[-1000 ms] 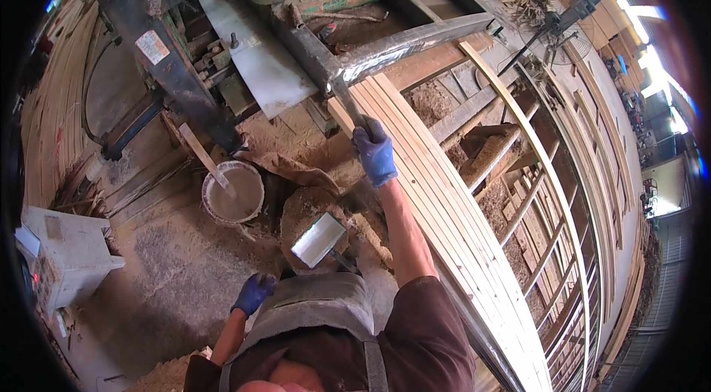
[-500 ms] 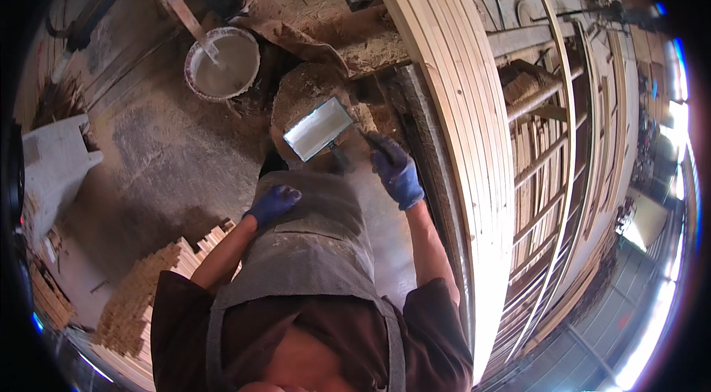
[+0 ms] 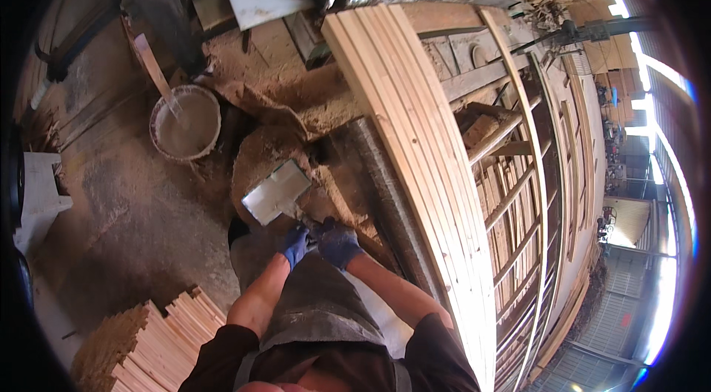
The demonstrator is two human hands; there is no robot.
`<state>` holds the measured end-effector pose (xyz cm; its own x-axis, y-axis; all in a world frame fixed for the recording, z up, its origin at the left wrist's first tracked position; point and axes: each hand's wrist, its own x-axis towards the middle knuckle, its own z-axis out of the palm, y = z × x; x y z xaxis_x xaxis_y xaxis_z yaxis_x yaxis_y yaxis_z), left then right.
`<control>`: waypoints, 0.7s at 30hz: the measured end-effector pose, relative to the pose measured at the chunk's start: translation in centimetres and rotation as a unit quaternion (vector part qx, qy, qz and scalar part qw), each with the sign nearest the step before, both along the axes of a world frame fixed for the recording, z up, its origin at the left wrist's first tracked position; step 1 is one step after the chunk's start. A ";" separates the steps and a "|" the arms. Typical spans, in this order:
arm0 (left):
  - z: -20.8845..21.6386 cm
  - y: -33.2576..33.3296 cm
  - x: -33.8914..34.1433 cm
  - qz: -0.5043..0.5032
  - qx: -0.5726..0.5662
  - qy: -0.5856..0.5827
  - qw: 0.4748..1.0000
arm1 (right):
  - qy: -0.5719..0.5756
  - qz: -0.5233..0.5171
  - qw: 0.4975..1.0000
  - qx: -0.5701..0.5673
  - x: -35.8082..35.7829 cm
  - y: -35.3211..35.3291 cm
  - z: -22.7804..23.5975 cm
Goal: The person walks through a workshop and picks up wooden planks from a stack. They carry the planks to a conveyor belt system and place them onto the belt, repeating the process with additional pieces of lumber.
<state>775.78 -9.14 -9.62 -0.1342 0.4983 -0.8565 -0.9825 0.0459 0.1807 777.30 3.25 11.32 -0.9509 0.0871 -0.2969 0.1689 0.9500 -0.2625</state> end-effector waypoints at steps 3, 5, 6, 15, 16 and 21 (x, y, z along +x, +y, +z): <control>1.9 -0.2 -1.1 -0.048 -0.008 -0.011 0.999 | -0.101 0.010 0.995 0.010 0.0 1.7 4.9; 3.2 -0.7 -1.6 -0.111 -0.018 0.039 0.993 | -0.105 -0.017 0.994 -0.003 -1.9 2.3 11.8; 4.4 -1.6 -1.5 -0.148 -0.042 0.102 0.983 | -0.076 -0.024 0.997 -0.015 -2.3 3.0 14.6; 7.6 -24.2 -12.9 -0.109 -0.040 0.150 0.982 | 0.382 -0.447 0.685 -0.430 -17.3 26.2 22.5; 5.9 -28.3 -14.2 -0.072 -0.028 0.126 0.989 | 0.371 -0.479 0.657 -0.447 -19.7 28.8 21.9; 10.5 -41.7 -13.4 0.176 -0.215 0.046 0.960 | 0.384 -0.483 0.653 -0.439 -28.3 34.1 19.1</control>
